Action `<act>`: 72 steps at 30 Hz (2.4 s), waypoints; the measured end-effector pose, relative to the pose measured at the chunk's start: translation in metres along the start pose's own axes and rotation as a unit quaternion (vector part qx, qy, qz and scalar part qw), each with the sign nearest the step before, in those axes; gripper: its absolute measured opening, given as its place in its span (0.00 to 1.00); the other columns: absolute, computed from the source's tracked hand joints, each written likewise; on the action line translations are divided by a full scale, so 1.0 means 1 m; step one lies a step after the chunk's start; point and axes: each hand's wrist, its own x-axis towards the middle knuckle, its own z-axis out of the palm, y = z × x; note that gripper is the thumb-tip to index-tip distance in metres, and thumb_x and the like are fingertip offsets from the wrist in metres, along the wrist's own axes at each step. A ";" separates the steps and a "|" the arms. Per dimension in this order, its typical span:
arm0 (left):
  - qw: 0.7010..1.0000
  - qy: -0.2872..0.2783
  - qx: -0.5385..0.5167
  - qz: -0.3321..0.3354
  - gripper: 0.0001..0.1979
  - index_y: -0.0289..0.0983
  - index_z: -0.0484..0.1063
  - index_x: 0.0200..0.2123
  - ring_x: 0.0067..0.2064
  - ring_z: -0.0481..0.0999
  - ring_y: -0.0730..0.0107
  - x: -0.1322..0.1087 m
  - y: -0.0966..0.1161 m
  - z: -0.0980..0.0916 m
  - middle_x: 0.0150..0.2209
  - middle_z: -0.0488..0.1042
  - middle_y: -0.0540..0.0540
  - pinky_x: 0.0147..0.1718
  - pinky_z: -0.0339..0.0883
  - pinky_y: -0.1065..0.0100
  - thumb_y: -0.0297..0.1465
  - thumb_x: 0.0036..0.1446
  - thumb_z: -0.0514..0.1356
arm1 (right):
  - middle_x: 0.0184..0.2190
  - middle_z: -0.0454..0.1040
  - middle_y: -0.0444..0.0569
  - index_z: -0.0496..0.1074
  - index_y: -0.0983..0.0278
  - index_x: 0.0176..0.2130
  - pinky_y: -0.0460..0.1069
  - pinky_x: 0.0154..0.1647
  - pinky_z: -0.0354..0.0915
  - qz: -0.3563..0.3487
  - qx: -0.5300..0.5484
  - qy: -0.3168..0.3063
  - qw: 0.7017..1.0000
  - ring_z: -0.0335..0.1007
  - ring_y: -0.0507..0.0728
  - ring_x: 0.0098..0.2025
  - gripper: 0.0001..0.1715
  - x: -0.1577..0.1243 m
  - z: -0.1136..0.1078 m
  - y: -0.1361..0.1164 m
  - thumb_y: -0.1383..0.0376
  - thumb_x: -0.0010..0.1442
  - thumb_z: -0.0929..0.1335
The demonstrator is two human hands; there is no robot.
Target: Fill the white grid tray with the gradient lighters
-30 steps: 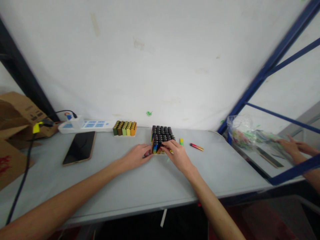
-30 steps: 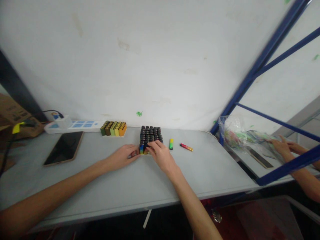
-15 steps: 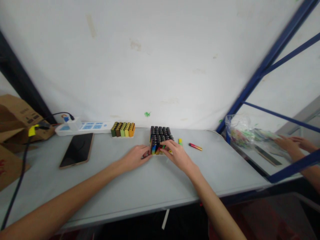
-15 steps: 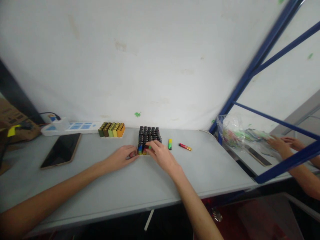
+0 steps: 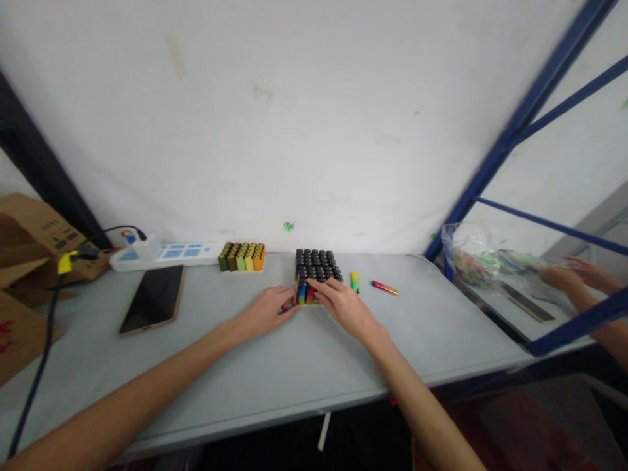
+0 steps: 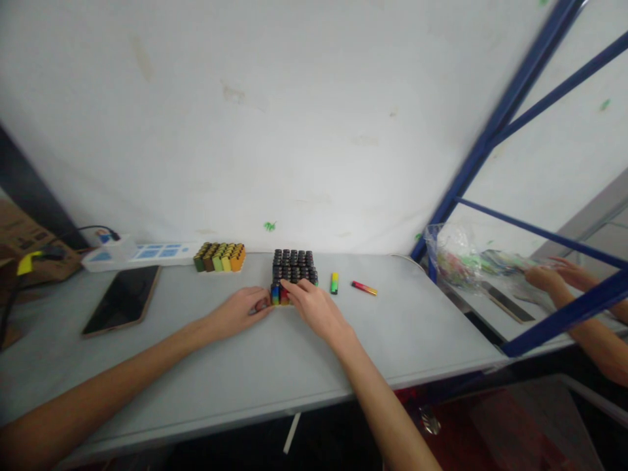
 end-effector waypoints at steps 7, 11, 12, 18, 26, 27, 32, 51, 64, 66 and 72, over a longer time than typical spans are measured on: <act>1.000 0.002 -0.006 0.003 0.11 0.38 0.66 0.31 0.31 0.70 0.65 0.000 0.001 -0.001 0.29 0.70 0.48 0.34 0.61 0.66 0.36 0.66 0.55 | 0.42 0.80 0.51 0.61 0.56 0.67 0.49 0.43 0.70 0.017 -0.010 -0.015 1.000 0.78 0.58 0.40 0.27 -0.003 -0.015 0.007 0.58 0.72 0.62; 1.000 -0.003 -0.012 -0.001 0.10 0.38 0.67 0.32 0.32 0.70 0.65 0.000 0.001 -0.002 0.30 0.70 0.48 0.34 0.62 0.67 0.36 0.66 0.55 | 0.32 0.79 0.48 0.70 0.62 0.59 0.48 0.38 0.67 0.076 -0.007 0.036 0.996 0.75 0.56 0.32 0.22 -0.003 -0.023 0.032 0.56 0.72 0.61; 1.000 -0.004 -0.014 -0.002 0.10 0.38 0.67 0.33 0.32 0.70 0.65 0.000 0.000 -0.002 0.30 0.70 0.48 0.34 0.62 0.67 0.36 0.66 0.55 | 0.29 0.77 0.46 0.73 0.63 0.55 0.47 0.36 0.65 0.092 -0.009 0.050 0.994 0.73 0.55 0.30 0.21 -0.003 -0.023 0.038 0.55 0.71 0.62; 1.000 -0.006 -0.008 -0.001 0.10 0.38 0.68 0.33 0.32 0.70 0.65 0.000 0.000 -0.002 0.30 0.71 0.48 0.35 0.63 0.66 0.36 0.65 0.54 | 0.22 0.70 0.41 0.74 0.64 0.48 0.46 0.33 0.60 0.139 0.005 0.075 0.987 0.68 0.53 0.25 0.21 -0.004 -0.021 0.059 0.54 0.73 0.59; 1.000 -0.006 -0.006 -0.007 0.09 0.38 0.69 0.34 0.33 0.71 0.64 -0.001 -0.001 -0.001 0.31 0.71 0.47 0.37 0.64 0.65 0.35 0.65 0.54 | 0.47 0.73 0.59 0.72 0.65 0.56 0.50 0.48 0.63 0.265 -0.130 -0.064 0.953 0.73 0.62 0.47 0.20 -0.016 -0.011 0.076 0.63 0.66 0.67; 1.000 -0.005 -0.007 -0.007 0.09 0.38 0.69 0.34 0.33 0.71 0.64 -0.001 -0.001 -0.001 0.31 0.71 0.47 0.37 0.64 0.65 0.35 0.65 0.54 | 0.47 0.72 0.59 0.70 0.64 0.58 0.50 0.48 0.63 0.269 -0.131 -0.079 0.951 0.73 0.62 0.47 0.21 -0.017 -0.010 0.076 0.64 0.66 0.67; 1.000 -0.006 -0.015 -0.006 0.10 0.38 0.69 0.33 0.33 0.70 0.64 -0.001 0.001 -0.003 0.31 0.71 0.47 0.36 0.64 0.66 0.36 0.65 0.54 | 0.45 0.73 0.56 0.71 0.62 0.57 0.48 0.48 0.62 0.275 -0.116 -0.080 0.951 0.74 0.59 0.45 0.22 -0.015 -0.009 0.082 0.72 0.66 0.62; 1.000 -0.013 -0.006 -0.007 0.09 0.38 0.68 0.34 0.33 0.71 0.63 0.000 0.001 -0.003 0.31 0.71 0.47 0.36 0.64 0.66 0.36 0.65 0.54 | 0.58 0.70 0.55 0.73 0.60 0.56 0.56 0.60 0.60 0.154 -0.105 -0.107 0.977 0.66 0.61 0.57 0.18 -0.015 -0.005 0.071 0.60 0.68 0.67; 1.000 -0.008 -0.017 -0.003 0.09 0.37 0.69 0.34 0.34 0.71 0.63 0.000 0.001 -0.003 0.31 0.70 0.47 0.36 0.63 0.66 0.35 0.65 0.55 | 0.35 0.74 0.51 0.73 0.65 0.40 0.49 0.42 0.65 0.045 -0.034 0.079 0.995 0.71 0.56 0.38 0.17 -0.009 -0.029 0.065 0.59 0.73 0.60; 1.000 -0.008 -0.011 -0.004 0.09 0.37 0.68 0.34 0.33 0.71 0.64 0.000 0.002 -0.003 0.31 0.70 0.47 0.36 0.63 0.66 0.34 0.65 0.55 | 0.35 0.73 0.50 0.72 0.65 0.42 0.49 0.41 0.66 -0.026 0.012 0.171 0.985 0.70 0.55 0.37 0.15 -0.007 -0.035 0.054 0.59 0.73 0.62; 1.000 -0.011 0.002 -0.003 0.07 0.37 0.68 0.34 0.33 0.71 0.65 -0.001 0.003 -0.003 0.31 0.70 0.48 0.36 0.63 0.67 0.33 0.65 0.56 | 0.40 0.74 0.52 0.71 0.63 0.48 0.50 0.41 0.71 -0.110 0.059 0.226 0.966 0.71 0.54 0.36 0.09 -0.004 -0.034 0.029 0.62 0.70 0.65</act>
